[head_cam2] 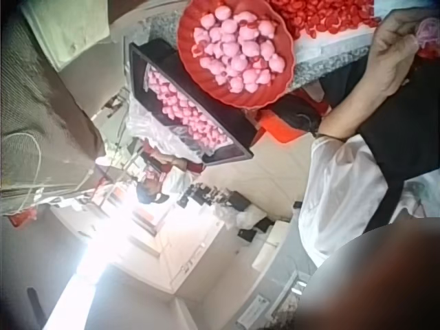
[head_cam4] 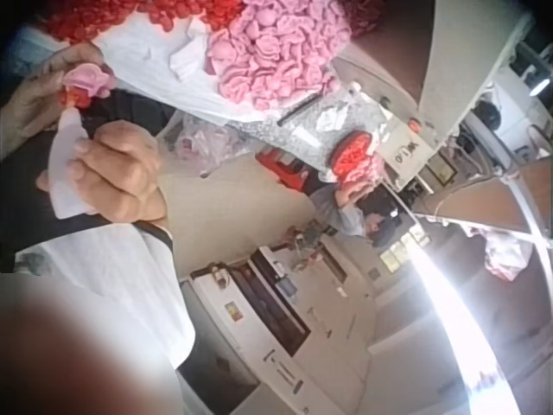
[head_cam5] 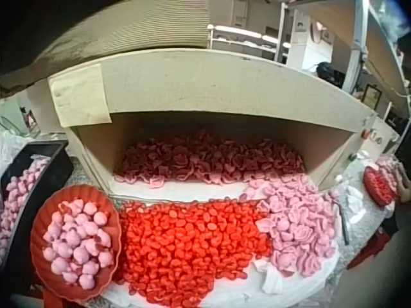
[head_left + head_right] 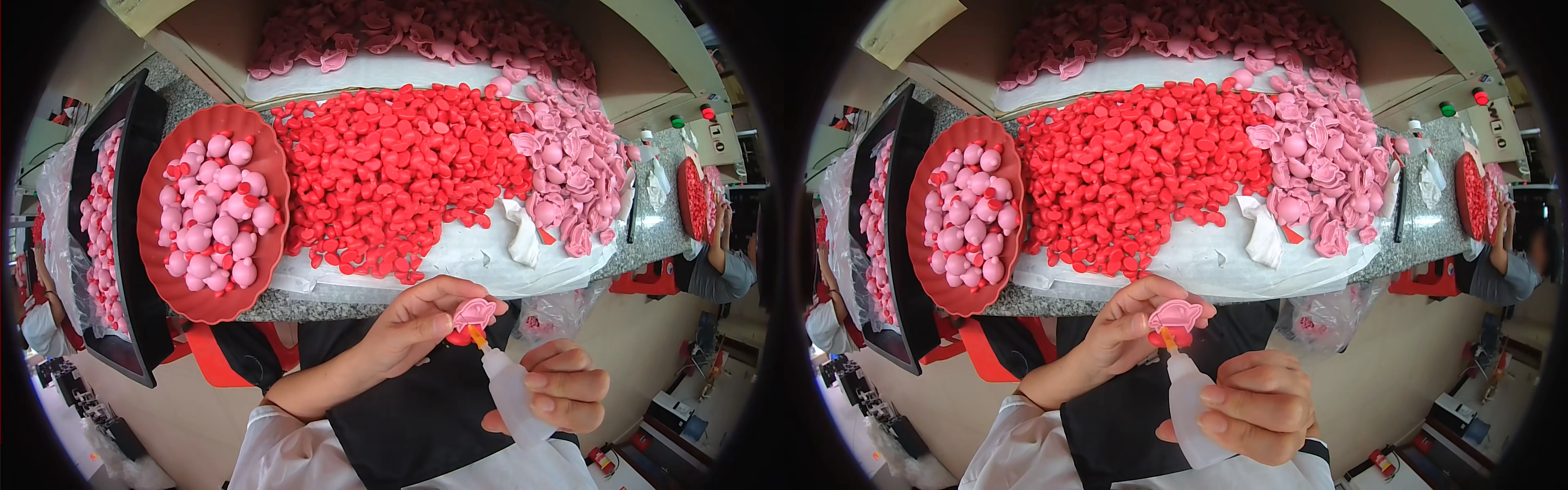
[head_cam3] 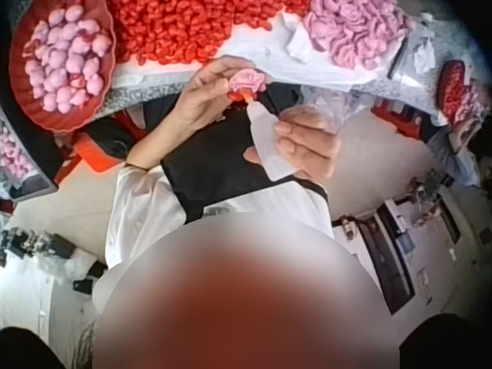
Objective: Gluing and assembling small pink clay flower-like components at a workbench.
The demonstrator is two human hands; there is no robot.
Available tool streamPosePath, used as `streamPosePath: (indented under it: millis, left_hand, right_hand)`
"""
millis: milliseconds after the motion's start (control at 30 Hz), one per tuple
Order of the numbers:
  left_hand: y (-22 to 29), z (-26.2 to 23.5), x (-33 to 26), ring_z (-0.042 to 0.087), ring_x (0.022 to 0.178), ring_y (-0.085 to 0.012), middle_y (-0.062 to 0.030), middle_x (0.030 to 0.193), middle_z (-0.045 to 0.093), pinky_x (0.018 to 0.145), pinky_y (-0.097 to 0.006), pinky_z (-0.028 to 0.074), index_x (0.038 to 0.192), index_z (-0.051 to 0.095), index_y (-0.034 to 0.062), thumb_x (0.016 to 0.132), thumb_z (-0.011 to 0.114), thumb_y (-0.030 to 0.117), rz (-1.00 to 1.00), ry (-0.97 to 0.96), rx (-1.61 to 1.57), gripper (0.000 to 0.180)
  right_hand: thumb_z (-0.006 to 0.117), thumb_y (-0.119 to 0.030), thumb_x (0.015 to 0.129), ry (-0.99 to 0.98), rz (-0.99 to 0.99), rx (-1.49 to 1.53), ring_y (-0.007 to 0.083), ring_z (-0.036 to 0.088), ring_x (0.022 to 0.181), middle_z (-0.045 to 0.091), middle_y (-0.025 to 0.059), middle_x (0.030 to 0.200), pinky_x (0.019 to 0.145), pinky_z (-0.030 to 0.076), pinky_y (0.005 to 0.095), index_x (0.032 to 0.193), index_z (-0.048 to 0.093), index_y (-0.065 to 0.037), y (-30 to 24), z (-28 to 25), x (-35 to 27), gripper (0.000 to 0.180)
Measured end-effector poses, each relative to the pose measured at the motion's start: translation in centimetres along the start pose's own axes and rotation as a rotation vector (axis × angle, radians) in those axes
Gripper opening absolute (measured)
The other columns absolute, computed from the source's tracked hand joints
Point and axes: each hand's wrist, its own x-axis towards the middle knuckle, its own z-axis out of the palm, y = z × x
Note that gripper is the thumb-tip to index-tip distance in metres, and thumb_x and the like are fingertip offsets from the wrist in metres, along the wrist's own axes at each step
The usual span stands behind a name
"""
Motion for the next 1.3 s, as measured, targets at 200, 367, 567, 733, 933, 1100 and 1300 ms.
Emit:
streamPosePath:
  millis: [200, 367, 567, 733, 933, 1100, 1300]
  left_hand:
    - [-0.1, -0.1, 0.0, 0.048, 0.098, -0.0248, -0.0221, 0.106, 0.047, 0.085, -0.035, 0.037, 0.104, 0.044, 0.0026, 0.076, 0.054, 0.021, -0.02, -0.007, -0.024, 0.035]
    - [-0.2, -0.2, 0.0, 0.048, 0.098, -0.0253, -0.0225, 0.107, 0.047, 0.086, -0.035, 0.036, 0.104, 0.044, 0.0027, 0.075, 0.055, 0.022, -0.005, 0.017, 0.012, 0.036]
    - [-0.3, 0.3, 0.4, 0.048, 0.098, -0.0257, -0.0236, 0.107, 0.046, 0.086, -0.035, 0.036, 0.104, 0.044, 0.0028, 0.075, 0.054, 0.022, 0.009, 0.008, 0.016, 0.036]
    - [-0.3, 0.5, 0.6, 0.048, 0.098, -0.0257, -0.0247, 0.108, 0.045, 0.086, -0.035, 0.036, 0.105, 0.043, 0.0028, 0.076, 0.054, 0.022, 0.02, 0.012, 0.037, 0.036]
    - [-0.5, 0.7, 1.0, 0.048, 0.098, -0.0256, -0.0252, 0.108, 0.045, 0.086, -0.035, 0.036, 0.106, 0.043, 0.0028, 0.076, 0.053, 0.021, 0.025, 0.002, 0.045, 0.037]
    - [-0.7, 0.4, 1.2, 0.048, 0.099, -0.0257, -0.0253, 0.108, 0.045, 0.086, -0.035, 0.036, 0.107, 0.043, 0.0031, 0.076, 0.053, 0.021, 0.029, 0.006, 0.064, 0.037]
    - [-0.9, 0.1, 1.1, 0.045, 0.103, -0.0288, -0.024, 0.11, 0.043, 0.087, -0.038, 0.035, 0.107, 0.043, 0.0034, 0.076, 0.054, 0.022, 0.041, 0.019, 0.081, 0.039]
  right_hand:
    - [0.08, -0.02, 0.046, 0.081, 0.018, -0.016, 0.0127, 0.046, 0.051, 0.049, 0.0053, 0.077, 0.041, 0.044, 0.0211, 0.08, 0.047, -0.007, -0.2, 0.1, -0.2, 0.049]
    - [0.078, -0.016, 0.05, 0.012, 0.001, -0.002, 0.0129, 0.043, 0.055, 0.045, 0.0089, 0.079, 0.042, 0.038, 0.0198, 0.086, 0.044, -0.004, 0.3, -0.1, -0.2, 0.051]
    - [0.08, -0.018, 0.046, 0.0, 0.018, -0.007, 0.0133, 0.046, 0.052, 0.049, 0.007, 0.078, 0.042, 0.044, 0.0218, 0.083, 0.046, -0.005, 0.2, -0.8, -0.1, 0.052]
    - [0.08, -0.018, 0.046, -0.008, -0.022, -0.032, 0.0134, 0.045, 0.052, 0.048, 0.0073, 0.079, 0.042, 0.043, 0.022, 0.083, 0.046, -0.004, 0.6, -1.1, 0.0, 0.052]
    - [0.08, -0.017, 0.047, -0.021, -0.036, -0.052, 0.0137, 0.045, 0.052, 0.047, 0.0079, 0.081, 0.041, 0.043, 0.0219, 0.083, 0.046, -0.003, 0.8, -1.7, 0.0, 0.051]
    - [0.08, -0.017, 0.047, -0.036, -0.055, -0.082, 0.0138, 0.045, 0.052, 0.047, 0.008, 0.081, 0.041, 0.043, 0.022, 0.082, 0.046, -0.003, 1.2, -1.9, -0.3, 0.051]
    - [0.078, -0.018, 0.051, -0.068, -0.015, -0.1, 0.0135, 0.043, 0.054, 0.044, 0.0083, 0.079, 0.043, 0.04, 0.021, 0.089, 0.045, -0.004, 1.0, -2.3, -0.5, 0.052]
